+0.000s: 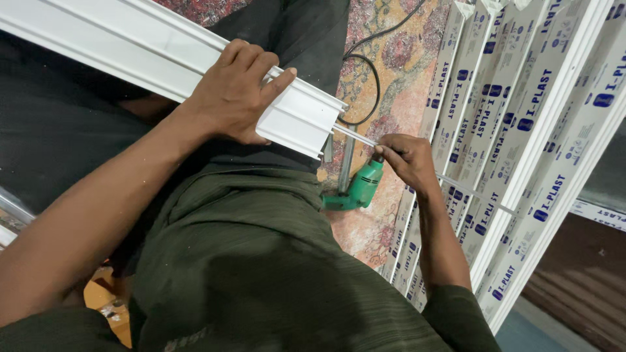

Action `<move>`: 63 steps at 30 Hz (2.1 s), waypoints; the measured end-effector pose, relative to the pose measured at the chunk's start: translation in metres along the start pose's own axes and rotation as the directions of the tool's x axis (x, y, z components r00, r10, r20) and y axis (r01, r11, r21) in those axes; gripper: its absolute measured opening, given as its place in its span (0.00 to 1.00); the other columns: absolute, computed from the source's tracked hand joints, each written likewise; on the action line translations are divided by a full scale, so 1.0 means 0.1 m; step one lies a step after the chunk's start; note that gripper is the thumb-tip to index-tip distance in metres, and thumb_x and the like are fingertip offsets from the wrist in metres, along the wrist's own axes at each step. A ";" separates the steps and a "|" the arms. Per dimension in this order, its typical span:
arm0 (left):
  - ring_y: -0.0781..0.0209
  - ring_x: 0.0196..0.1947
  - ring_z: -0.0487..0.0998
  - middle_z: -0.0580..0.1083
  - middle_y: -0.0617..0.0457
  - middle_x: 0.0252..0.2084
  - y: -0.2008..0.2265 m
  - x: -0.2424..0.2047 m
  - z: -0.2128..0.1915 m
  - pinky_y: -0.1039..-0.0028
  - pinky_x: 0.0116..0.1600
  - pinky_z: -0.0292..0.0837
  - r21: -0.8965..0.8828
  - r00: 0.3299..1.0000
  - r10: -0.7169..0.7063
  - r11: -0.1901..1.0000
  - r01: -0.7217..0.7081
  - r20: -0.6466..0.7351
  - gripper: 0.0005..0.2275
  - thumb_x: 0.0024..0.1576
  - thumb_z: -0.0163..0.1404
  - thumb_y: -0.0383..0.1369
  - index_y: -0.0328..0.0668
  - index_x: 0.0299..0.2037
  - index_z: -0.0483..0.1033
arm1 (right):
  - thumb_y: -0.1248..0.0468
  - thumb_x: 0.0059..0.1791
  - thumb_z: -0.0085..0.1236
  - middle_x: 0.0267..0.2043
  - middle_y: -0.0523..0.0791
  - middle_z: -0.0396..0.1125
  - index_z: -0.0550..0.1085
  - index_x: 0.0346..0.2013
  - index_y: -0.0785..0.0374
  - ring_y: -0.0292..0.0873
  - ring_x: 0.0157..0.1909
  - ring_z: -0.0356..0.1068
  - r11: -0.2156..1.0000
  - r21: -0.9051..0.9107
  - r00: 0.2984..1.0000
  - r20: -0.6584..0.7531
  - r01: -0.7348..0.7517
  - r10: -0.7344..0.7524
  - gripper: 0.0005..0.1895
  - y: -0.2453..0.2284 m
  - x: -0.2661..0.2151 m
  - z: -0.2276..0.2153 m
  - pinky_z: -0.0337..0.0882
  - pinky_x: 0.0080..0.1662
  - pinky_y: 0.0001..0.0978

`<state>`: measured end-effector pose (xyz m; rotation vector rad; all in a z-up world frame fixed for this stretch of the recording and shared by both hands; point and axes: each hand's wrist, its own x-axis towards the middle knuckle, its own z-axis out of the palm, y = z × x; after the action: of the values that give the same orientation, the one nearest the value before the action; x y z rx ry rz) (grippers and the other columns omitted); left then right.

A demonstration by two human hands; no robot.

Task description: The person inserts a metal reinforcement bar into a white plastic window profile and secures it using a cordless drill. The person then picks up another profile and places it on the floor.

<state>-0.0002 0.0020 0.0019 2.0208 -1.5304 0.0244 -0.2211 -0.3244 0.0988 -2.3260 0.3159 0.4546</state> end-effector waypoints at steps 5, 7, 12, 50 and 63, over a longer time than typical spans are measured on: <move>0.44 0.56 0.68 0.70 0.40 0.53 -0.01 -0.01 0.00 0.54 0.64 0.60 0.017 1.000 0.012 1.000 -0.012 -0.014 0.49 0.31 0.69 0.58 0.34 0.63 0.74 | 0.70 0.51 0.61 0.30 0.48 0.74 0.80 0.37 0.69 0.38 0.29 0.75 0.998 -0.043 0.999 -0.035 -0.041 0.039 0.04 -0.06 0.06 0.10 0.72 0.32 0.29; 0.44 0.56 0.68 0.70 0.40 0.53 0.00 0.00 0.01 0.54 0.64 0.60 0.029 1.000 0.013 1.000 -0.013 -0.006 0.49 0.30 0.68 0.59 0.34 0.62 0.75 | 0.70 0.51 0.62 0.30 0.48 0.74 0.80 0.37 0.69 0.37 0.28 0.74 0.998 -0.061 0.999 -0.050 -0.017 0.014 0.03 -0.08 0.09 0.12 0.72 0.30 0.29; 0.44 0.56 0.68 0.70 0.40 0.53 0.01 -0.02 0.04 0.54 0.64 0.60 0.039 1.000 0.006 0.999 -0.006 -0.014 0.49 0.30 0.68 0.60 0.35 0.61 0.76 | 0.70 0.50 0.63 0.31 0.49 0.74 0.80 0.38 0.70 0.39 0.26 0.73 0.997 -0.074 0.998 -0.062 0.023 -0.028 0.04 -0.13 0.16 0.24 0.71 0.30 0.30; 0.46 0.56 0.67 0.70 0.42 0.52 0.01 -0.02 0.00 0.56 0.66 0.57 0.063 1.000 -0.019 0.998 0.020 -0.018 0.50 0.28 0.68 0.60 0.37 0.62 0.76 | 0.70 0.50 0.64 0.39 0.51 0.77 0.80 0.39 0.68 0.47 0.39 0.78 0.948 -0.197 0.962 -0.056 0.252 -0.268 0.05 -0.48 0.57 0.55 0.76 0.41 0.37; 0.45 0.57 0.67 0.70 0.42 0.53 0.01 -0.03 -0.04 0.56 0.67 0.56 0.022 0.999 -0.025 0.999 0.026 -0.037 0.49 0.29 0.68 0.58 0.36 0.62 0.75 | 0.69 0.51 0.63 0.37 0.51 0.74 0.79 0.39 0.70 0.51 0.38 0.76 0.939 -0.241 0.967 -0.004 0.245 -0.254 0.05 -0.55 0.59 0.51 0.74 0.41 0.40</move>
<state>-0.0008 0.0064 0.0048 2.0467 -1.4880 0.0684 -0.1602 -0.2550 0.0745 -2.5676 -0.0232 0.3413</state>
